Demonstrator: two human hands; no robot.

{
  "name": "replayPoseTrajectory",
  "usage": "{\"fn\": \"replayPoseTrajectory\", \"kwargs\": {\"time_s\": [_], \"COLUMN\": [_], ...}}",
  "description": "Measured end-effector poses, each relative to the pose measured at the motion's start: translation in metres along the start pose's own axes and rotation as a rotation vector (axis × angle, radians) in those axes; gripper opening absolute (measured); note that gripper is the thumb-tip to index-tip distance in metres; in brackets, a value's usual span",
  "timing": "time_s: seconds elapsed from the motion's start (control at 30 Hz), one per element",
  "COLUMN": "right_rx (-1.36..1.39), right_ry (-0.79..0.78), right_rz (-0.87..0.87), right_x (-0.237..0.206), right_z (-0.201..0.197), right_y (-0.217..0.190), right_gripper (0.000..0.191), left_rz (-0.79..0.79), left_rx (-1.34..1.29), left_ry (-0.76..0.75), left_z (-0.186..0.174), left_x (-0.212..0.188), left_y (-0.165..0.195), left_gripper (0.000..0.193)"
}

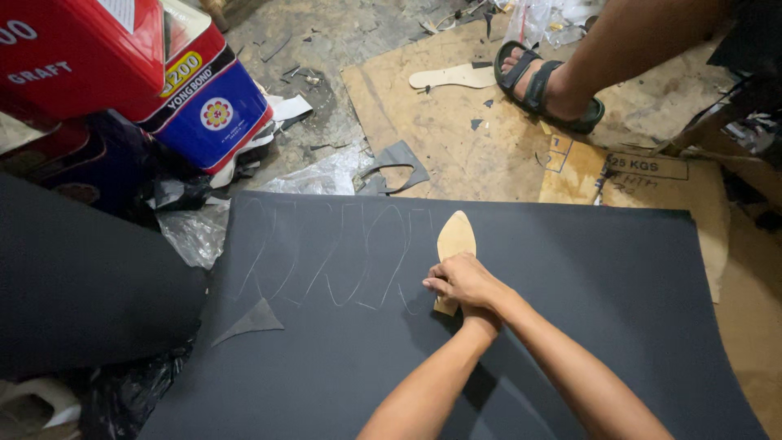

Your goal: The person places a shoe-shaped template on a large black sheet and traces its outline with a marking tool. They repeat this process multiple times, creating several identical outlines on the material.

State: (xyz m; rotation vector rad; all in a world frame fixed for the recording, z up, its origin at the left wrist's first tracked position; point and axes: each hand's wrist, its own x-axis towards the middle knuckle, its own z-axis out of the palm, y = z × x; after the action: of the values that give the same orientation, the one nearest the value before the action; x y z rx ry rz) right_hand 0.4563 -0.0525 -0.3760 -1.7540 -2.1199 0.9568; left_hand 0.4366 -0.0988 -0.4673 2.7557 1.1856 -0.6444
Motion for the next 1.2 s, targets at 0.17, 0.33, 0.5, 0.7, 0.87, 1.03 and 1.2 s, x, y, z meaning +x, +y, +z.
{"fn": "replayPoseTrajectory", "kwargs": {"time_s": [0.17, 0.33, 0.5, 0.7, 0.87, 1.03, 1.2], "right_rx": [-0.110, -0.160, -0.203, -0.279, -0.328, -0.286, -0.228], "right_ry": [-0.012, -0.048, -0.078, 0.078, 0.300, 0.439, 0.593], "right_rz": [0.029, 0.058, 0.053, -0.093, -0.164, -0.065, 0.044], "right_x": [-0.003, -0.001, 0.000, 0.017, 0.042, 0.061, 0.069], "right_z": [0.008, 0.008, 0.013, 0.019, -0.004, -0.014, -0.026], "right_y": [-0.010, -0.014, -0.006, 0.024, 0.046, 0.049, 0.060], "right_gripper": [0.033, 0.032, 0.031, 0.029, 0.027, 0.026, 0.028], "left_rz": [0.025, 0.034, 0.035, 0.039, 0.014, 0.017, -0.083], "left_rx": [0.011, 0.013, 0.017, 0.019, 0.017, -0.065, -0.400], "left_ry": [0.000, 0.010, 0.025, 0.034, 0.071, 0.075, -0.031], "left_z": [0.000, 0.003, 0.004, 0.001, 0.001, -0.007, -0.027], "left_x": [-0.005, -0.006, -0.008, -0.005, 0.005, 0.013, 0.016], "left_y": [0.003, 0.005, 0.004, -0.007, -0.026, -0.045, -0.067], "left_gripper": [0.060, 0.062, 0.064, 0.066, 0.068, 0.070, 0.073]}}
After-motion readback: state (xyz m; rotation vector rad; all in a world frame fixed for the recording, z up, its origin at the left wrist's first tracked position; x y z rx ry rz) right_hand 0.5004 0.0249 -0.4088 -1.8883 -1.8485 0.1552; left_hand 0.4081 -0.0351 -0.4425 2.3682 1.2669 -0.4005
